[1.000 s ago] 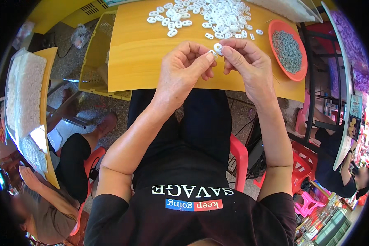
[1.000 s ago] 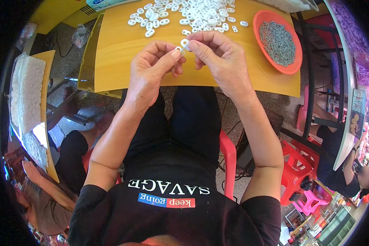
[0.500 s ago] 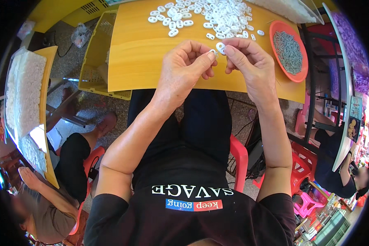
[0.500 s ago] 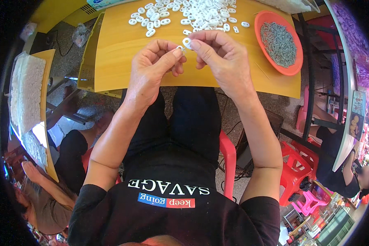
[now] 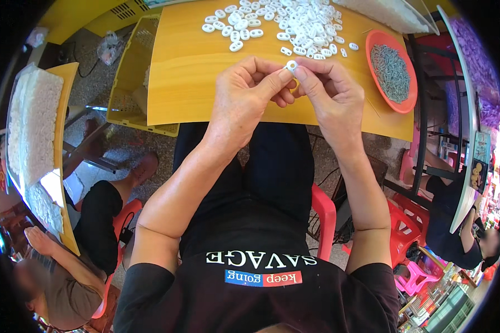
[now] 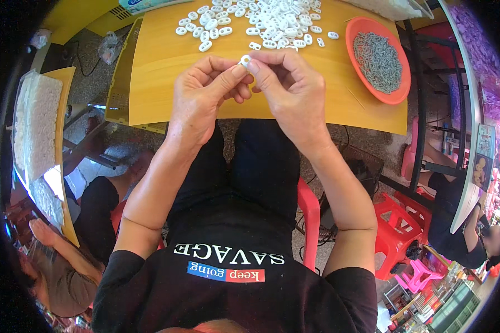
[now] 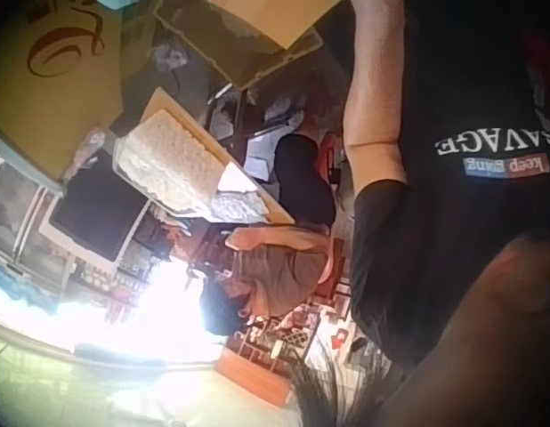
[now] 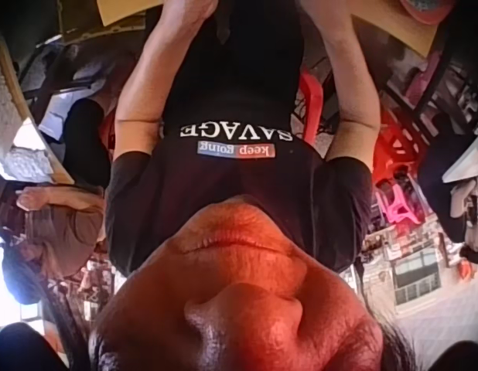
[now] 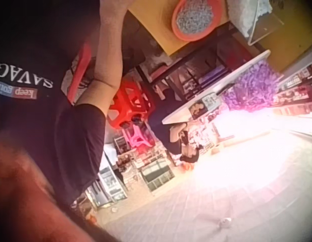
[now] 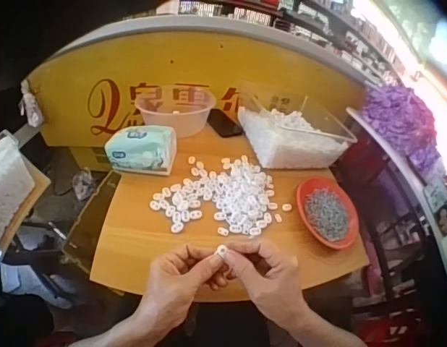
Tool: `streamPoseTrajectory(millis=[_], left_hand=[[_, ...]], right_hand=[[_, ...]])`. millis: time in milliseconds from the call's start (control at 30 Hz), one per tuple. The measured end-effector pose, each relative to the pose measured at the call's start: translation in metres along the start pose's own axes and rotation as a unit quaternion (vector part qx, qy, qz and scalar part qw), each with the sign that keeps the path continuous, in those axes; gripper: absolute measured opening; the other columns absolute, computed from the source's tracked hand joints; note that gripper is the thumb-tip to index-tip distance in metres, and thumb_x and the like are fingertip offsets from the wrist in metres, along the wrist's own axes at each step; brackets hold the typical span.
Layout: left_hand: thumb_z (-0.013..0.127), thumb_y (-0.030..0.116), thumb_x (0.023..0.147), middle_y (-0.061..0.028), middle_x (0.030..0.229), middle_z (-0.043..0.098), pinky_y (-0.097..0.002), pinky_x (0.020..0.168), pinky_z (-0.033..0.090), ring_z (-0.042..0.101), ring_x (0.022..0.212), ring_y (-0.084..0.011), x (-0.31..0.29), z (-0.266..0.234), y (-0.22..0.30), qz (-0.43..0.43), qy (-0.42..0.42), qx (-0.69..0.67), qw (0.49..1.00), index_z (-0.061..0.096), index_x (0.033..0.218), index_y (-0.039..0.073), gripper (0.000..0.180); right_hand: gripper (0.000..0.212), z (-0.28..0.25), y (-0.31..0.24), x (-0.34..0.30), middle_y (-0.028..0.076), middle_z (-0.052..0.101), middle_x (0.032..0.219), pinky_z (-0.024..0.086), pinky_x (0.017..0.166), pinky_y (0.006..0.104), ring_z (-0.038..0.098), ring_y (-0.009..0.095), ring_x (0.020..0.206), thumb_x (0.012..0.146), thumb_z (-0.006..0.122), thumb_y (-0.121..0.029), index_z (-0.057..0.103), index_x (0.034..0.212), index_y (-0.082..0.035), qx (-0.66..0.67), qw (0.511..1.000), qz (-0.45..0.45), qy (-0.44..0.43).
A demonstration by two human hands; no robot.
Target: The recorder manually assembles small white plastic components by inserting tiny metal rings into them.
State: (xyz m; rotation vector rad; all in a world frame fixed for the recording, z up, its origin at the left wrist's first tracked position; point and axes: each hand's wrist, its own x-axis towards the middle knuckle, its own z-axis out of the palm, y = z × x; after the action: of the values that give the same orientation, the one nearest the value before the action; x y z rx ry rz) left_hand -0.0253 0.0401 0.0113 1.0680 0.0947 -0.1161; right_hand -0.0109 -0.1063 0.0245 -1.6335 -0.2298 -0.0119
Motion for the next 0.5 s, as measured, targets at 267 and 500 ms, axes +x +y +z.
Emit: streamPoseTrajectory(millis=[267,500], left_hand=[[0.068,0.011,0.089,-0.0068,0.08,0.065,-0.0236,0.067,0.05,0.06,0.072,-0.0102,0.002,-0.008,0.001,0.028,-0.016,0.054,0.998,0.061,0.1,-0.004,0.019],[0.057,0.014,0.096,-0.0068,0.116,0.051,-0.0245,0.075,0.049,0.058,0.085,-0.0114,-0.009,-0.02,-0.002,0.178,-0.12,0.054,0.975,0.056,0.119,-0.001,0.028]], right_hand=[[0.021,-0.002,0.009,0.005,0.006,0.066,0.091,0.051,0.068,0.0257,0.058,0.009,0.074,0.091,0.064,-0.009,0.062,0.108,0.003,0.154,0.986,0.057,-0.027],[0.046,0.01,-0.003,0.001,0.008,0.064,0.092,0.053,0.067,0.0277,0.059,0.011,0.075,0.091,0.064,-0.007,0.044,0.132,-0.002,0.336,0.927,0.141,-0.088]])
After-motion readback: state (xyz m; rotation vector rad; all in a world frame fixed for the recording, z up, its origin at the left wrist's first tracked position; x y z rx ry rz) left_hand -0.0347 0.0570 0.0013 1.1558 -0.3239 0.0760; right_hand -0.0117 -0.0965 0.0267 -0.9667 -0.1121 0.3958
